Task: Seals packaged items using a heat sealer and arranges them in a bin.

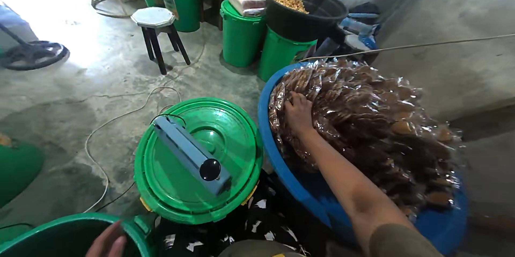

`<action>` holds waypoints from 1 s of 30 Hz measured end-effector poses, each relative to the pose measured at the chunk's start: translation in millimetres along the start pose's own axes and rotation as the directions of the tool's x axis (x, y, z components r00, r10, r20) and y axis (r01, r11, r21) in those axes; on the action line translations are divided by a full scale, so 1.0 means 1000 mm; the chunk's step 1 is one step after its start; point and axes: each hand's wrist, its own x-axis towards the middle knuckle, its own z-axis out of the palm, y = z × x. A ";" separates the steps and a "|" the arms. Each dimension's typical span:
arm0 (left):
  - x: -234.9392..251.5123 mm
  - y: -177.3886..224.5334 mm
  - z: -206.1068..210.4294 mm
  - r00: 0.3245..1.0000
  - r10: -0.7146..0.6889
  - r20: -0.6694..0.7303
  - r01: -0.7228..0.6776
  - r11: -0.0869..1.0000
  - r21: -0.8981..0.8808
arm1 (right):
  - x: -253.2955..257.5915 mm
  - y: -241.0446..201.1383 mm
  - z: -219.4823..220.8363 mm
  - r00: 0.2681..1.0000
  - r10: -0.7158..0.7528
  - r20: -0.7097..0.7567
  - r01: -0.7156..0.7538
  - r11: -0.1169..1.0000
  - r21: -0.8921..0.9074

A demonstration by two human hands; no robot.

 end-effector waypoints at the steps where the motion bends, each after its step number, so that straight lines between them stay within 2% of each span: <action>1: 0.002 0.012 0.015 0.995 0.091 0.042 -0.090 0.995 -0.032 | -0.003 0.000 -0.007 0.994 -0.044 -0.097 0.048 0.998 0.044; 3: -0.001 0.041 0.048 0.960 0.235 0.153 -0.204 0.959 -0.194 | -0.021 -0.015 -0.034 0.945 -0.128 -0.300 0.182 0.970 0.159; 4: -0.004 0.056 0.065 0.931 0.290 0.223 -0.215 0.928 -0.305 | -0.037 -0.030 -0.052 0.926 -0.157 -0.343 0.247 0.940 0.237; 6: -0.008 0.075 0.100 0.852 0.365 0.375 -0.138 0.847 -0.513 | -0.079 -0.071 -0.077 0.924 -0.172 -0.341 0.328 0.815 0.478; 7: -0.008 0.079 0.116 0.811 0.394 0.433 -0.075 0.804 -0.590 | -0.101 -0.093 -0.080 0.947 -0.179 -0.267 0.315 0.689 0.653; 8: -0.006 0.079 0.132 0.777 0.412 0.476 -0.018 0.771 -0.637 | -0.121 -0.113 -0.080 0.970 -0.207 -0.130 0.224 0.540 0.811; 9: -0.005 0.078 0.143 0.755 0.404 0.517 0.041 0.757 -0.652 | -0.138 -0.130 -0.075 0.972 -0.234 0.035 0.064 0.402 0.913; 10: -0.004 0.076 0.150 0.745 0.376 0.551 0.105 0.749 -0.654 | -0.150 -0.145 -0.068 0.944 -0.258 0.206 -0.128 0.288 0.949; 11: -0.003 0.071 0.154 0.756 0.320 0.571 0.192 0.726 -0.661 | -0.156 -0.157 -0.061 0.876 -0.288 0.387 -0.343 0.192 0.919; 12: -0.003 0.065 0.156 0.770 0.254 0.585 0.291 0.676 -0.677 | -0.157 -0.167 -0.055 0.767 -0.323 0.554 -0.552 0.108 0.827; 13: -0.003 0.060 0.157 0.793 0.177 0.583 0.371 0.619 -0.692 | -0.152 -0.175 -0.049 0.655 -0.347 0.671 -0.701 0.051 0.711; 14: -0.002 0.056 0.156 0.823 0.101 0.559 0.411 0.573 -0.709 | -0.146 -0.180 -0.043 0.578 -0.352 0.736 -0.777 0.037 0.628; 15: 0.001 0.055 0.153 0.864 0.038 0.503 0.391 0.579 -0.715 | -0.136 -0.184 -0.037 0.562 -0.325 0.761 -0.790 0.062 0.610; 16: 0.007 0.057 0.150 0.909 -0.019 0.417 0.333 0.634 -0.698 | -0.124 -0.188 -0.033 0.588 -0.276 0.760 -0.763 0.122 0.635; 18: 0.028 0.061 0.142 0.972 -0.074 0.222 0.193 0.793 -0.578 | -0.094 -0.200 -0.039 0.697 -0.185 0.693 -0.639 0.279 0.717; 20: 0.059 0.056 0.142 0.993 -0.093 0.068 0.115 0.844 -0.524 | -0.068 -0.209 -0.052 0.816 -0.222 0.534 -0.423 0.401 0.813; 21: 0.075 0.053 0.142 0.994 -0.104 0.019 0.099 0.850 -0.518 | -0.059 -0.212 -0.057 0.829 -0.321 0.458 -0.273 0.482 0.833; 22: 0.089 0.052 0.141 0.993 -0.114 -0.013 0.091 0.857 -0.508 | -0.052 -0.217 -0.065 0.782 -0.444 0.437 -0.106 0.597 0.795; 23: 0.100 0.052 0.139 0.993 -0.115 -0.037 0.082 0.865 -0.495 | -0.048 -0.225 -0.071 0.703 -0.532 0.472 0.055 0.702 0.710; 24: 0.109 0.052 0.136 0.992 -0.114 -0.049 0.077 0.873 -0.482 | -0.048 -0.234 -0.075 0.627 -0.561 0.541 0.165 0.774 0.612; 26: 0.119 0.054 0.128 0.992 -0.123 -0.037 0.092 0.882 -0.462 | -0.054 -0.250 -0.070 0.535 -0.496 0.685 0.215 0.863 0.457; 27: 0.121 0.054 0.125 0.991 -0.132 -0.023 0.107 0.883 -0.457 | -0.059 -0.254 -0.062 0.545 -0.456 0.703 0.197 0.885 0.422; 28: 0.121 0.052 0.123 0.989 -0.147 -0.008 0.127 0.878 -0.461 | -0.068 -0.256 -0.054 0.608 -0.440 0.661 0.188 0.889 0.418; 30: 0.118 0.047 0.118 0.981 -0.193 0.021 0.176 0.838 -0.516 | -0.088 -0.251 -0.033 0.782 -0.454 0.427 0.232 0.848 0.476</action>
